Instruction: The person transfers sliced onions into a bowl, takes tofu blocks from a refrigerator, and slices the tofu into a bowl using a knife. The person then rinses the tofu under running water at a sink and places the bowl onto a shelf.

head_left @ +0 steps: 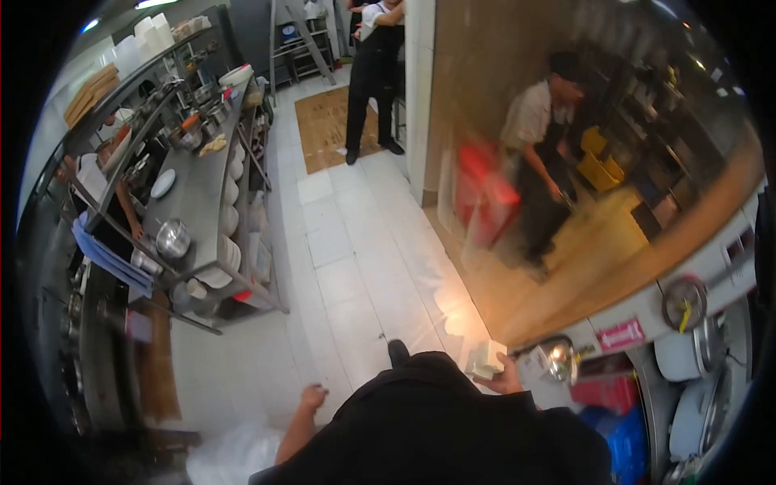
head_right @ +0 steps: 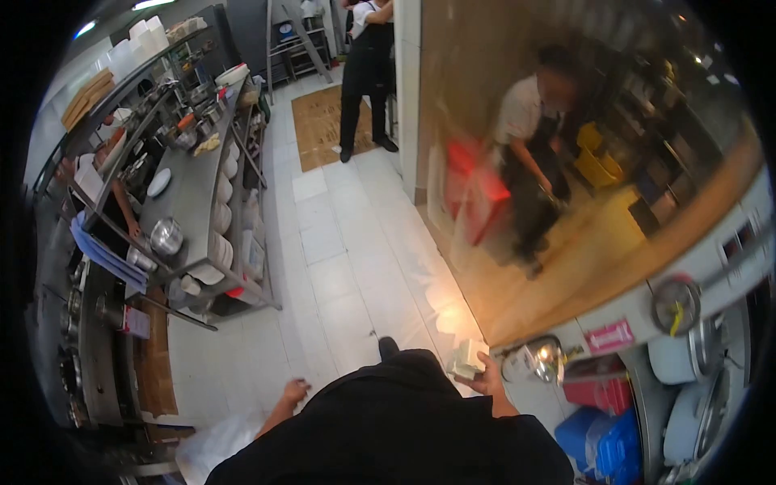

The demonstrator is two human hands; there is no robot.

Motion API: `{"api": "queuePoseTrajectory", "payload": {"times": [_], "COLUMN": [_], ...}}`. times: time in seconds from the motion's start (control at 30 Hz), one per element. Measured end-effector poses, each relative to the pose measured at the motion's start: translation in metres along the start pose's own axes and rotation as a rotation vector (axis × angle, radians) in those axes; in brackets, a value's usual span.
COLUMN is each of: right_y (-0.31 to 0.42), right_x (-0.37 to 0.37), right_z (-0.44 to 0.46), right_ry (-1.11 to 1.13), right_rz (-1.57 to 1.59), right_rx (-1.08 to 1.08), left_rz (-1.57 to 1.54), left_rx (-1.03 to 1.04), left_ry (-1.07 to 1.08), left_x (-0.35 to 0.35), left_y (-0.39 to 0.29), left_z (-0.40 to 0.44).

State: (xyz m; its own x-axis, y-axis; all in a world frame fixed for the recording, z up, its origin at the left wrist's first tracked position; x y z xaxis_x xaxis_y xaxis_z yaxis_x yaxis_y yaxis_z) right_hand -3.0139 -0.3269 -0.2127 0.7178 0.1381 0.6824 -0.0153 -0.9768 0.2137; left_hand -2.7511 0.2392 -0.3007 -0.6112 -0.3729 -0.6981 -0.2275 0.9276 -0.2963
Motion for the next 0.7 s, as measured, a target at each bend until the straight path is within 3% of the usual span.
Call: {"api": "queuePoseTrajectory", "payload": {"times": [0.03,0.07,0.13,0.2,0.23,0.3,0.47,0.7], "right_y": [0.007,0.018,0.042,0.064,0.072,0.08,0.069,0.019], "right_x": [0.039,0.08,0.168,0.256,0.302,0.394,0.54,0.583], "right_z": [0.034,0.073,0.148,0.213,0.243,0.287,0.39,0.474], "right_ry": [0.042,0.085,0.174,0.266,0.315,0.373,0.466,0.126], "right_rz": [-0.003,-0.011,-0.082,-0.205,-0.268,-0.311,-0.323,-0.182], "right_rx": [0.042,0.082,0.137,0.13,0.106,0.085,0.092,0.068], "left_rz": [0.283,0.19,0.172,0.458,0.146,0.063,0.006,0.122], "left_rx": [0.165,-0.043,-0.042,0.556,-0.062,-0.202,-0.255,-0.037], "left_ry": [0.118,0.304,0.253,0.109,0.289,0.304,0.27,0.212], "left_x": [0.001,-0.024,-0.006,-0.027,-0.031,-0.052,-0.122,-0.282], "left_y": [-0.002,-0.023,0.003,-0.007,0.013,0.003,-0.028,-0.077], "left_z": [0.008,-0.026,0.009,0.018,0.017,0.042,0.149,0.339]}}
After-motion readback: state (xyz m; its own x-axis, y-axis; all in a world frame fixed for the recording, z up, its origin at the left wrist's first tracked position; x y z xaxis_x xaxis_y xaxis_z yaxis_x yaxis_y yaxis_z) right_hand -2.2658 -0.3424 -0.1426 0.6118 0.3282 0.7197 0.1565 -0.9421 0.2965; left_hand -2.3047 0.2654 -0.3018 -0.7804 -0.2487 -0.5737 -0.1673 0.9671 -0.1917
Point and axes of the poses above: each hand's wrist, its own z-axis towards the middle knuckle, its own x-axis out of the palm, y = z × x, the point moved 3 cm from there along z, towards the middle knuckle, and after that the axes turned 13 degrees about z, right-handed, at the moved point
